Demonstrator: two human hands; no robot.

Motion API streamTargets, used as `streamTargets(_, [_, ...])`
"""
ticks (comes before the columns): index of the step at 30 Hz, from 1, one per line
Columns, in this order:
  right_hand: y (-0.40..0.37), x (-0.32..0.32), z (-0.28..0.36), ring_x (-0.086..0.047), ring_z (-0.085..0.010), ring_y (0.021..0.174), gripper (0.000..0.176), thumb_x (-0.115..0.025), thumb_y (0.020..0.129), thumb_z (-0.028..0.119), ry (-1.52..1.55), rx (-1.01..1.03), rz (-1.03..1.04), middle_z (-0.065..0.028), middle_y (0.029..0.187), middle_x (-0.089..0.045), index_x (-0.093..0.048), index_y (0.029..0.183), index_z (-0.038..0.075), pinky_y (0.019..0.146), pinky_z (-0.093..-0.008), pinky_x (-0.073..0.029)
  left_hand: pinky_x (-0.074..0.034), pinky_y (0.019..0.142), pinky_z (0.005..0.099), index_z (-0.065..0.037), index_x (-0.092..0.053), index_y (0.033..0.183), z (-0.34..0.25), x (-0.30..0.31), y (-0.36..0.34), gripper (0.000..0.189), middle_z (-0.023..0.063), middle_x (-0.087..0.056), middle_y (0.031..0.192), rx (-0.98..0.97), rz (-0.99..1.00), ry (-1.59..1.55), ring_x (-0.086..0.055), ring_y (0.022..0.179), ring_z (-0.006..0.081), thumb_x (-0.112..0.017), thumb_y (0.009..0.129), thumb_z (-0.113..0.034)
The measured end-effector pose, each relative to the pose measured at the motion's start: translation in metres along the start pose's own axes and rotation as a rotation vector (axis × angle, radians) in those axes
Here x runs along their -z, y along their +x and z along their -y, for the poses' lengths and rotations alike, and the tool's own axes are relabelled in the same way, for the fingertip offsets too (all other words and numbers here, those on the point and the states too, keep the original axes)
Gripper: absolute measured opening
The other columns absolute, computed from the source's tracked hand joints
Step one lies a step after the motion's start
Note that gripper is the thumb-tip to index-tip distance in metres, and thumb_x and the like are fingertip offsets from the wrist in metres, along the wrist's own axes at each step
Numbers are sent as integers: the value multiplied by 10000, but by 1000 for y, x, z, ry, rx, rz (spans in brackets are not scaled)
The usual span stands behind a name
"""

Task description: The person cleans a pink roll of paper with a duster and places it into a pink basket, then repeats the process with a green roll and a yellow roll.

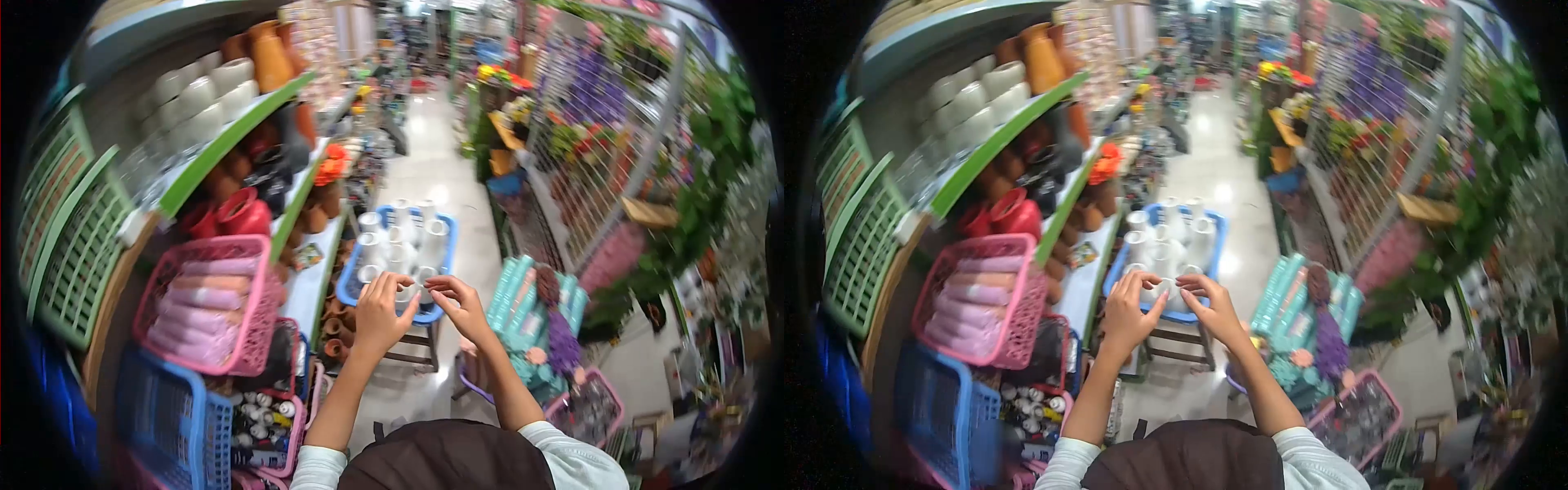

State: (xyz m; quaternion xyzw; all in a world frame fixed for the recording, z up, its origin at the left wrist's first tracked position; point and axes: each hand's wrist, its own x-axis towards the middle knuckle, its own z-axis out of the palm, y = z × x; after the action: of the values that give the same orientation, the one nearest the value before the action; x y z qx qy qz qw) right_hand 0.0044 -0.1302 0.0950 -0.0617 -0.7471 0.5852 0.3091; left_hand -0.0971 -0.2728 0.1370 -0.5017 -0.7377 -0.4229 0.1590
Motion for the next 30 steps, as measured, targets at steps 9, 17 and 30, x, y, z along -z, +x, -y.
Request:
streamTargets(9, [-141, 156, -2, -557, -295, 976, 303, -619, 795, 144, -656, -174, -446, -152, 1042, -590, -575, 1059, 3, 828, -376, -452, -433, 692, 350, -68, -548, 893, -89, -158, -11, 207, 42, -573, 851, -105, 345, -318, -573, 742, 202, -659, 753, -173])
streamTargets(17, [-248, 192, -5, -537, -382, 923, 456, -676, 730, 223, -1090, -608, -479, -195, 973, -523, -491, 1098, 26, 780, -445, -451, -466, 763, 418, -50, -559, 948, -99, -240, -49, 190, 128, -586, 903, -158, 609, -307, -586, 849, 295, -593, 780, -131])
streamTargets(30, [-281, 194, -20, -539, -434, 980, 440, -582, 776, 72, -877, -626, -443, -260, 1189, -479, -416, 1168, -37, 823, -446, -447, -448, 905, 371, -42, -599, 1122, -59, -256, -39, 579, 226, -609, 1069, -81, 1253, -276, -576, 1022, 345, -740, 599, -246])
